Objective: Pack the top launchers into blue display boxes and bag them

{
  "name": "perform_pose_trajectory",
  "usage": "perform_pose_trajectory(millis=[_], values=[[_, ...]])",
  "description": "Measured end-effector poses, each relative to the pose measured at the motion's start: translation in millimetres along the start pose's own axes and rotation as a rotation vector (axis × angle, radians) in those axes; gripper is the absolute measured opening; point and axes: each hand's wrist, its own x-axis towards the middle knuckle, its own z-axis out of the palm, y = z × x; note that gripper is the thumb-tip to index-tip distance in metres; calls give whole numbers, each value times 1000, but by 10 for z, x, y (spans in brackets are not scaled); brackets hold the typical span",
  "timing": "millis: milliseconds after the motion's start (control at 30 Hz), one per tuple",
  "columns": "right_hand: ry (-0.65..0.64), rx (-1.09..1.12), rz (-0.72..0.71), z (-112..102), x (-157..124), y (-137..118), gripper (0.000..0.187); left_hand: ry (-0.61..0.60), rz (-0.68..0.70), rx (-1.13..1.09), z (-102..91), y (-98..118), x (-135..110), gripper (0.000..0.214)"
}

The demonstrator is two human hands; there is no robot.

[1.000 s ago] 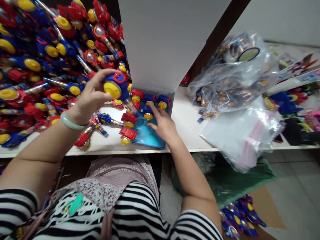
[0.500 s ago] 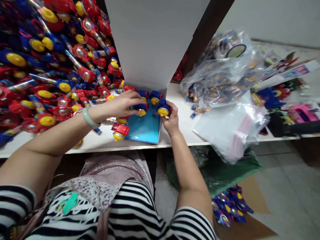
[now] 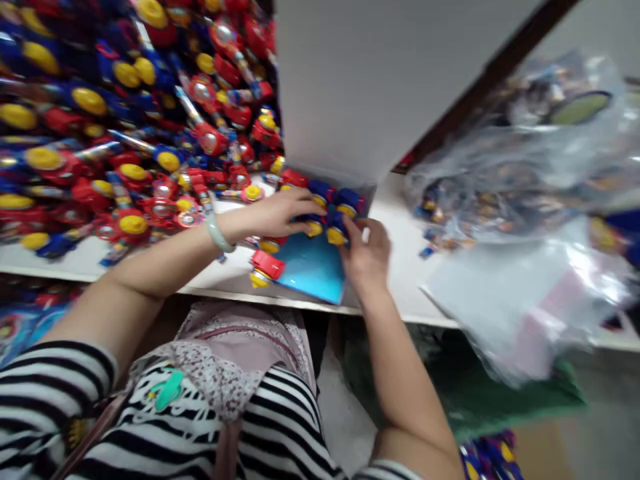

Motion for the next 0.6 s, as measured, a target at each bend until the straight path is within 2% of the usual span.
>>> perform_pose_trajectory(millis=[100, 167, 233, 267, 333, 400, 433, 467, 533, 600], values=[[104, -10, -108, 66, 7, 202, 53, 152, 24, -47, -146, -34, -78, 36], [65, 58, -145, 79, 38, 327, 60, 361, -103, -48, -392, -229, -296, 33], [39, 100, -161, -40, 92, 323, 70, 585, -321, -18, -703, -508, -703, 28], [61, 112, -158, -154, 132, 245, 74, 675, -431, 1, -845, -650, -955, 25], [157, 155, -129, -436, 257, -86, 76, 722, -593, 50, -1036, -880, -1461, 20], [142, 250, -100, -652, 475, -626, 60, 606, -648, 100, -1064, -992, -1849, 18], [110, 337, -186, -685, 621, -946, 54, 504, -633, 127, -1026, -999, -1972, 18], [-84, 362, -286, -652, 785, -1275, 48, 395, -603, 156, -968, -980, -2045, 18], [-527, 222, -453, -386, 1121, -1894, 36, 241, -545, 213, -834, -898, -2075, 15], [-862, -86, -471, 65, 1387, -2369, 35, 252, -562, 235, -737, -815, -2027, 14]])
